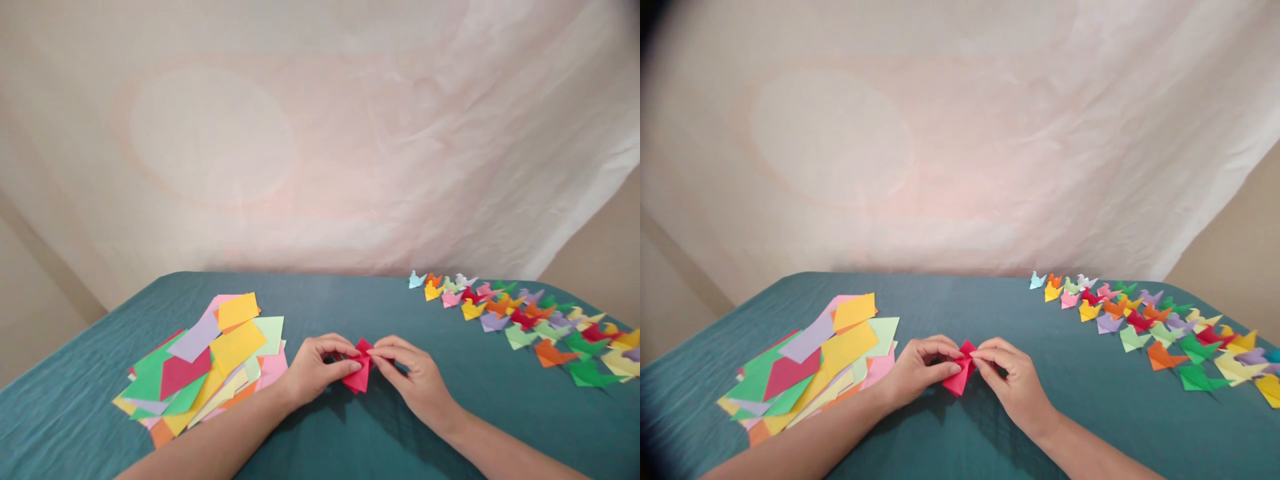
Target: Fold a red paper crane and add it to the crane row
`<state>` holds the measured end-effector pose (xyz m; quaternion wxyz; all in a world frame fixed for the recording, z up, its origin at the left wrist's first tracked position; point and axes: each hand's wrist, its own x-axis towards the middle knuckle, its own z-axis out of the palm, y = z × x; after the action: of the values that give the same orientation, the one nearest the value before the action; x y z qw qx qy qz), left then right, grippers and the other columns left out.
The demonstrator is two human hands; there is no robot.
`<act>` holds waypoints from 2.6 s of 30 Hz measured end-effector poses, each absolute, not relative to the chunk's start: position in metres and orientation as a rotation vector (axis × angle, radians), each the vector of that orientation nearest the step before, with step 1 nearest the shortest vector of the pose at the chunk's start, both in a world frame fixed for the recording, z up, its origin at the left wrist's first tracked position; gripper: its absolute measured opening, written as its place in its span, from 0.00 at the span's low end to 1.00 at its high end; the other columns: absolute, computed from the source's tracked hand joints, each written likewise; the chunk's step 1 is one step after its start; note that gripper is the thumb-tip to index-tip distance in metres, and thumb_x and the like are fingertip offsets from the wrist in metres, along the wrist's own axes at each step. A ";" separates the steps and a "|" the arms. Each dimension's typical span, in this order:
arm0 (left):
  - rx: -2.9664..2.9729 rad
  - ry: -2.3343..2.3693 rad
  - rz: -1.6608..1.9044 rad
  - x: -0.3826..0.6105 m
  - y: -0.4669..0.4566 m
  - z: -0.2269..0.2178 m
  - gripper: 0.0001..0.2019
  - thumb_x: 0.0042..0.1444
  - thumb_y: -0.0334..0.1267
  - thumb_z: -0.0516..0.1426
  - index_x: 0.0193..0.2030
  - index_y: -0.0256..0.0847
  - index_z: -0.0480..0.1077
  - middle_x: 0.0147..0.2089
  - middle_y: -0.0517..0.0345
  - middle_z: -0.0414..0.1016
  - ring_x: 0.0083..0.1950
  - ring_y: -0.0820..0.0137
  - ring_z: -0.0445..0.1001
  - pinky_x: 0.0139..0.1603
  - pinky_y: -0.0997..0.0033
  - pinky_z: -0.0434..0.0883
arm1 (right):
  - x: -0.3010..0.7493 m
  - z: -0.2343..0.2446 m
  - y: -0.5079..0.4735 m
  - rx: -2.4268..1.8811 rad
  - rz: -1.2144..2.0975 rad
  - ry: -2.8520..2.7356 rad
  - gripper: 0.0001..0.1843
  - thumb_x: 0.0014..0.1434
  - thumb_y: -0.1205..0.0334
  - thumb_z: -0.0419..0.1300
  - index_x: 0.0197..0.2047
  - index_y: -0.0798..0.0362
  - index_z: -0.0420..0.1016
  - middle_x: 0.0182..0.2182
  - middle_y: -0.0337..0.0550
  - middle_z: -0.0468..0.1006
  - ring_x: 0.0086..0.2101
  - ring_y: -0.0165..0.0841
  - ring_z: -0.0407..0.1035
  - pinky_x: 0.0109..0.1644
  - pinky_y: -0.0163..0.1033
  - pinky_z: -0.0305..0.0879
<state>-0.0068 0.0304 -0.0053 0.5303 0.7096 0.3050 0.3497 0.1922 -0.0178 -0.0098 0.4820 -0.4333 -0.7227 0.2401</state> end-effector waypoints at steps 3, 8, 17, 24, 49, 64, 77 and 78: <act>1.746 0.723 0.842 -0.006 0.029 -0.003 0.10 0.51 0.41 0.62 0.37 0.38 0.77 0.39 0.52 0.75 0.39 0.69 0.72 0.41 0.72 0.67 | 0.191 -0.009 -0.018 -1.073 0.617 -1.745 0.09 0.60 0.62 0.55 0.37 0.51 0.77 0.33 0.42 0.76 0.34 0.32 0.71 0.39 0.36 0.68; 1.768 0.715 0.854 -0.005 0.027 -0.001 0.09 0.51 0.39 0.62 0.37 0.37 0.77 0.39 0.51 0.75 0.40 0.68 0.73 0.42 0.71 0.68 | 0.190 -0.009 -0.018 -1.093 0.650 -1.724 0.08 0.60 0.61 0.56 0.33 0.52 0.76 0.32 0.41 0.76 0.33 0.31 0.70 0.39 0.35 0.66; 1.817 0.733 0.889 -0.003 0.023 -0.001 0.07 0.53 0.38 0.60 0.34 0.37 0.77 0.37 0.53 0.76 0.38 0.69 0.73 0.41 0.72 0.68 | 0.187 -0.008 -0.023 -1.102 0.722 -1.706 0.09 0.60 0.61 0.56 0.31 0.52 0.75 0.28 0.40 0.75 0.30 0.30 0.69 0.36 0.33 0.63; 1.817 0.736 0.905 -0.003 0.024 0.001 0.08 0.55 0.39 0.59 0.32 0.36 0.76 0.35 0.53 0.74 0.36 0.70 0.71 0.40 0.72 0.66 | 0.186 0.000 -0.027 -1.045 0.751 -1.734 0.12 0.62 0.63 0.52 0.29 0.53 0.73 0.27 0.39 0.73 0.30 0.28 0.67 0.36 0.33 0.62; 1.725 0.895 0.988 0.004 0.013 0.000 0.10 0.57 0.41 0.56 0.33 0.35 0.72 0.34 0.54 0.75 0.36 0.70 0.71 0.39 0.73 0.67 | 0.181 -0.008 -0.027 -1.018 0.704 -1.732 0.03 0.59 0.64 0.57 0.36 0.52 0.71 0.35 0.41 0.71 0.33 0.30 0.67 0.39 0.35 0.64; 1.710 0.886 0.982 0.005 0.011 0.002 0.09 0.56 0.41 0.56 0.33 0.36 0.72 0.32 0.57 0.74 0.33 0.73 0.69 0.37 0.75 0.66 | 0.177 -0.004 -0.033 -1.116 0.906 -1.681 0.10 0.61 0.58 0.54 0.31 0.53 0.71 0.27 0.38 0.70 0.28 0.29 0.65 0.34 0.34 0.62; 1.725 0.853 0.994 0.005 0.007 0.004 0.11 0.57 0.39 0.57 0.45 0.39 0.71 0.41 0.54 0.76 0.42 0.69 0.73 0.45 0.71 0.68 | 0.177 -0.008 -0.027 -1.150 0.881 -1.579 0.10 0.59 0.57 0.55 0.32 0.53 0.71 0.30 0.40 0.72 0.30 0.30 0.65 0.34 0.34 0.63; 1.707 0.858 1.001 0.005 0.007 0.004 0.13 0.56 0.38 0.57 0.49 0.40 0.70 0.43 0.54 0.75 0.43 0.69 0.73 0.47 0.70 0.68 | 0.177 -0.008 -0.026 -1.159 0.881 -1.549 0.10 0.60 0.57 0.55 0.32 0.54 0.71 0.31 0.41 0.73 0.30 0.30 0.66 0.34 0.34 0.63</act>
<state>0.0049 0.0074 0.0041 0.4728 0.6974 0.3506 0.4088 0.1772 -0.0260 -0.0075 0.4862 -0.4765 -0.6368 0.3620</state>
